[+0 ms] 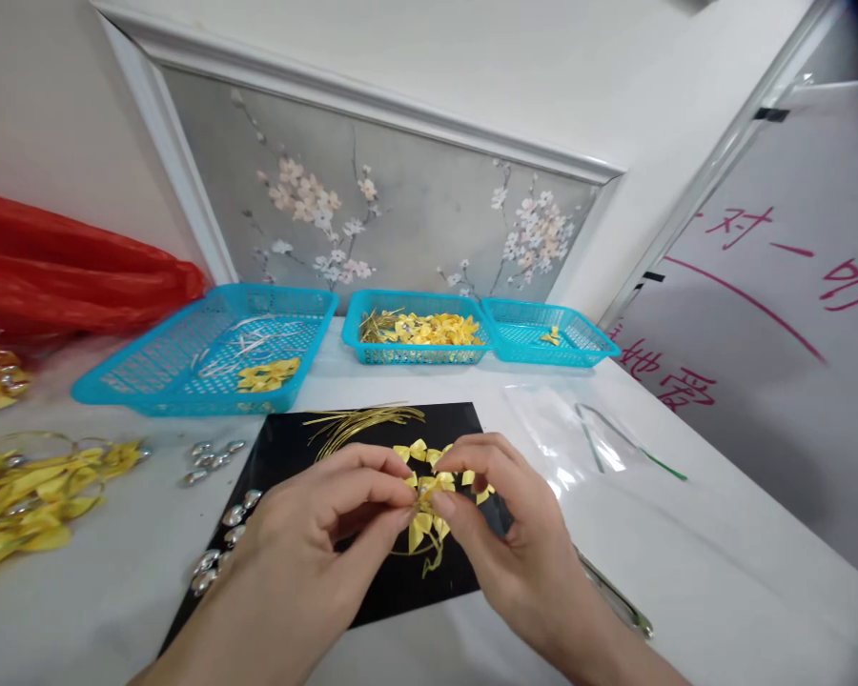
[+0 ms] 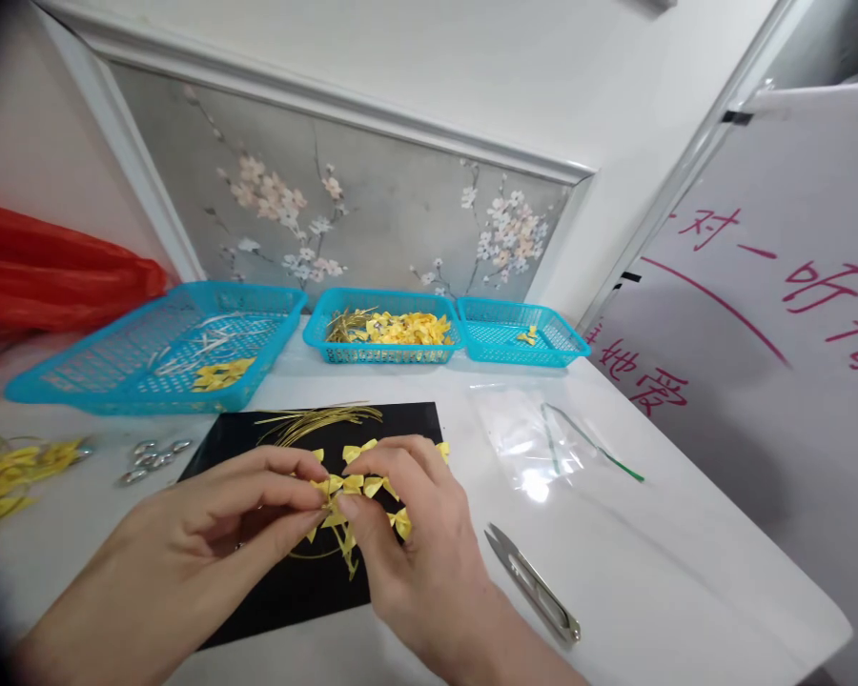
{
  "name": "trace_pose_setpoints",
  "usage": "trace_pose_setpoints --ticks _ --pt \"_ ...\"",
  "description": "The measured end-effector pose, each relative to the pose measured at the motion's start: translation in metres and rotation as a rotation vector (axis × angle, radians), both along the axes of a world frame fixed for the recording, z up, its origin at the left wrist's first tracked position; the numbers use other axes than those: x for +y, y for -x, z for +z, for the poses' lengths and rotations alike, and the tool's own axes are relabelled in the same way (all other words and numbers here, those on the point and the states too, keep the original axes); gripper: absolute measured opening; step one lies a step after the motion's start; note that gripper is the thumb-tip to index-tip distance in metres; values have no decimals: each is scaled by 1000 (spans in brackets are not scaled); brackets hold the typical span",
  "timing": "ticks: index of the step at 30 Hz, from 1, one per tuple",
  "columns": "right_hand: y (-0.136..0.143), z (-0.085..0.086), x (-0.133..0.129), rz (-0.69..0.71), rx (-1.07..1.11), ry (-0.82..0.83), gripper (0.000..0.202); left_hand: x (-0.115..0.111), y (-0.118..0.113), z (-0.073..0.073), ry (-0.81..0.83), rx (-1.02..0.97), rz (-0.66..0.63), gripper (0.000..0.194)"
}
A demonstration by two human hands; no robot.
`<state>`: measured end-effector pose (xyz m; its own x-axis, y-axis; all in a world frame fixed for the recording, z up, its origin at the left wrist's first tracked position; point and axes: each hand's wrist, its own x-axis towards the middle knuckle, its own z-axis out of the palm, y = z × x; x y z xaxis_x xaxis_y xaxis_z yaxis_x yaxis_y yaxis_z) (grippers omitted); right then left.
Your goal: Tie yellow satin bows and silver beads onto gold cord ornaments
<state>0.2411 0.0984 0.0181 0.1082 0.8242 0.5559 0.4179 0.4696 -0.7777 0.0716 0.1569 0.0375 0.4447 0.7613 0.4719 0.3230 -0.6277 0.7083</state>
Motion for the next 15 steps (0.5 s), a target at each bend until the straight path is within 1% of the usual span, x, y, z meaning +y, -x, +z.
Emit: trace_pose_setpoints --ticks 1,5,7,9,12,15 --pt "0 0 0 -15 -49 -40 12 -1 0 -1 -15 15 -6 22" --pt "3 -3 2 -22 -180 -106 12 -3 -1 -3 -82 87 -50 28" --pt "4 -4 2 -59 -250 -171 15 -3 -2 -2 -115 91 -42 28" --pt "3 -4 3 -90 -281 -222 16 -3 -2 0 -150 67 -8 26" --pt "1 -2 2 -65 -218 -232 19 -4 0 2 -212 24 48 21" --pt "1 -2 -1 -38 -91 -221 26 -5 3 1 -244 15 72 18"
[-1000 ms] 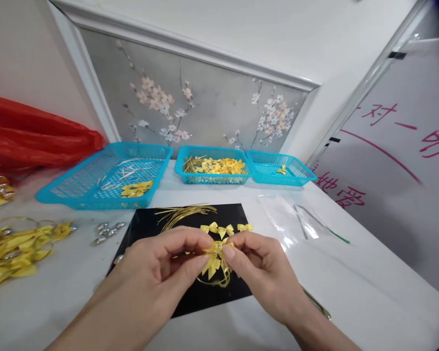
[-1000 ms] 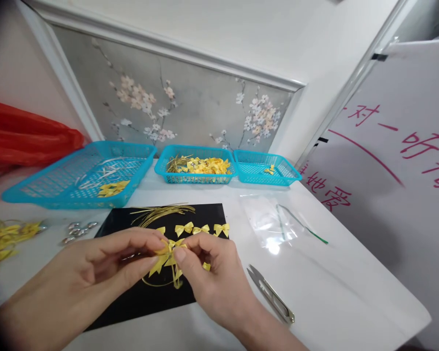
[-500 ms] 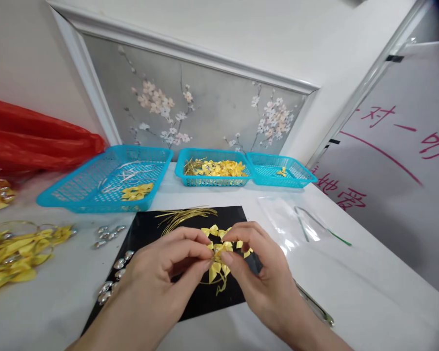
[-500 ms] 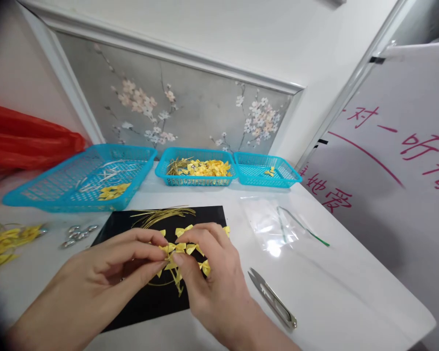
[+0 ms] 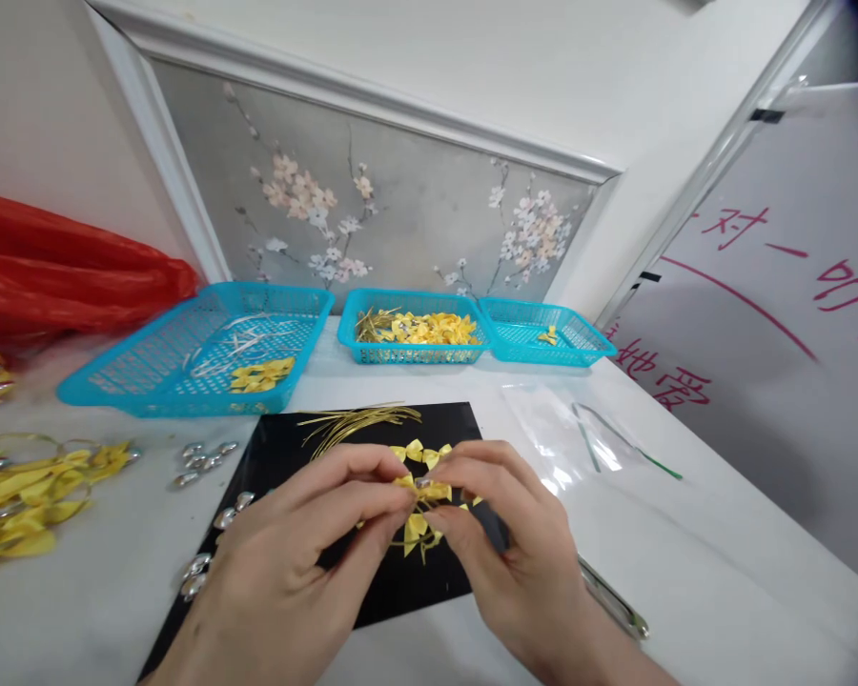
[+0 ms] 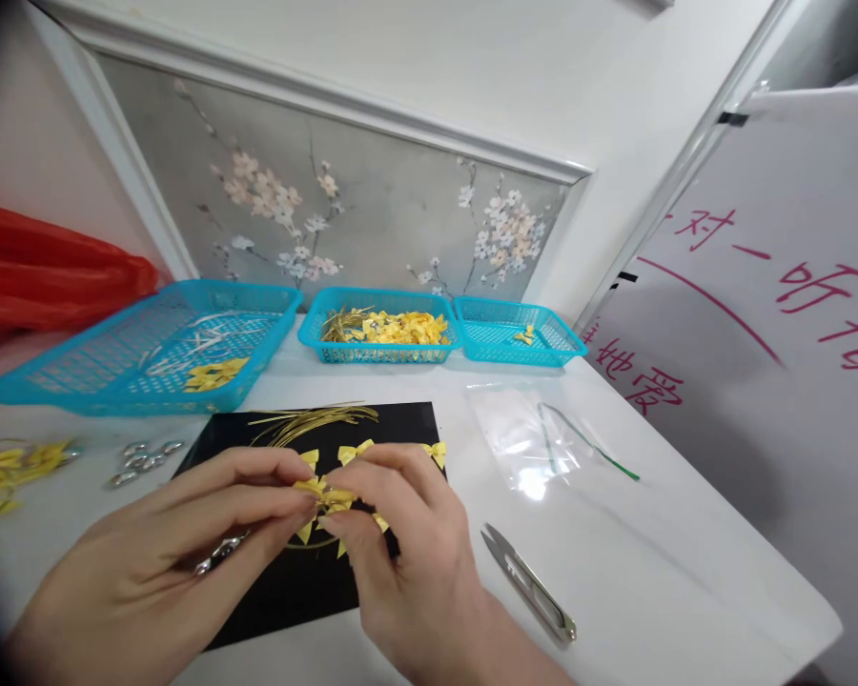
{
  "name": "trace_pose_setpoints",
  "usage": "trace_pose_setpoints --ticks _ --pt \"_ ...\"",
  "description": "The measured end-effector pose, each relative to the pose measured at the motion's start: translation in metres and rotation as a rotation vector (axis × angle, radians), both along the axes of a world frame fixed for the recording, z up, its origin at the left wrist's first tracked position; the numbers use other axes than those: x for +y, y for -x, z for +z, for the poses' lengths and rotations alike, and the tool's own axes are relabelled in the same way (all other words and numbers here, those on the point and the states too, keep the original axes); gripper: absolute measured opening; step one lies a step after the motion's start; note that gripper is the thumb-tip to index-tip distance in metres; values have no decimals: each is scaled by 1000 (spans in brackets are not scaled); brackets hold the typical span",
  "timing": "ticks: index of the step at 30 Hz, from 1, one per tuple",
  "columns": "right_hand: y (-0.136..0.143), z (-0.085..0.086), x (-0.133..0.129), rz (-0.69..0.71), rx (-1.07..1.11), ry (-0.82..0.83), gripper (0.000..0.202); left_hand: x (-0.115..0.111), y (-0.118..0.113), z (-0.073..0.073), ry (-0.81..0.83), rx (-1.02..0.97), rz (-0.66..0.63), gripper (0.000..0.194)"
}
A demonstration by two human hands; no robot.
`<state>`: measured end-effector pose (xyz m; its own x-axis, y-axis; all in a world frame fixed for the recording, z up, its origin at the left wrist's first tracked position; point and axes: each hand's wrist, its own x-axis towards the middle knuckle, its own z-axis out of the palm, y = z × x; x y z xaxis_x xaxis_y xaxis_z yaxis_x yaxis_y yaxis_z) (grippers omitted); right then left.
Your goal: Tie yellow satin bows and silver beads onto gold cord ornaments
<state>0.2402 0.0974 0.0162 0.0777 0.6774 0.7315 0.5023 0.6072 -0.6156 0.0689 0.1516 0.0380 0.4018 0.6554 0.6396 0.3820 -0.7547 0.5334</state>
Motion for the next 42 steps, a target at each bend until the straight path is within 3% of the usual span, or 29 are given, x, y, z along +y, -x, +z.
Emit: trace_pose_setpoints --ticks 5,8,14,27,33,37,40,42 --pt "1 -1 -5 117 196 112 26 -5 5 -5 -42 10 72 19" --pt "1 5 -5 100 130 56 20 -9 8 -4 -46 36 61 21" --pt "-1 13 -2 22 33 -79 28 -9 7 -1 -51 19 39 21" --pt "0 10 -3 -46 -87 -102 18 -9 5 -3 -149 76 53 24" --pt "1 6 -4 -100 -250 -118 20 -8 3 -10 -189 78 -17 25" --pt "2 5 2 -115 -347 -99 20 -2 -2 -9 -127 57 -81 24" --pt "11 -1 8 -144 -370 -218 21 3 -8 -8 -2 47 -120 26" --pt "21 -10 8 -192 -274 -312 21 6 -10 -10 95 41 -106 28"
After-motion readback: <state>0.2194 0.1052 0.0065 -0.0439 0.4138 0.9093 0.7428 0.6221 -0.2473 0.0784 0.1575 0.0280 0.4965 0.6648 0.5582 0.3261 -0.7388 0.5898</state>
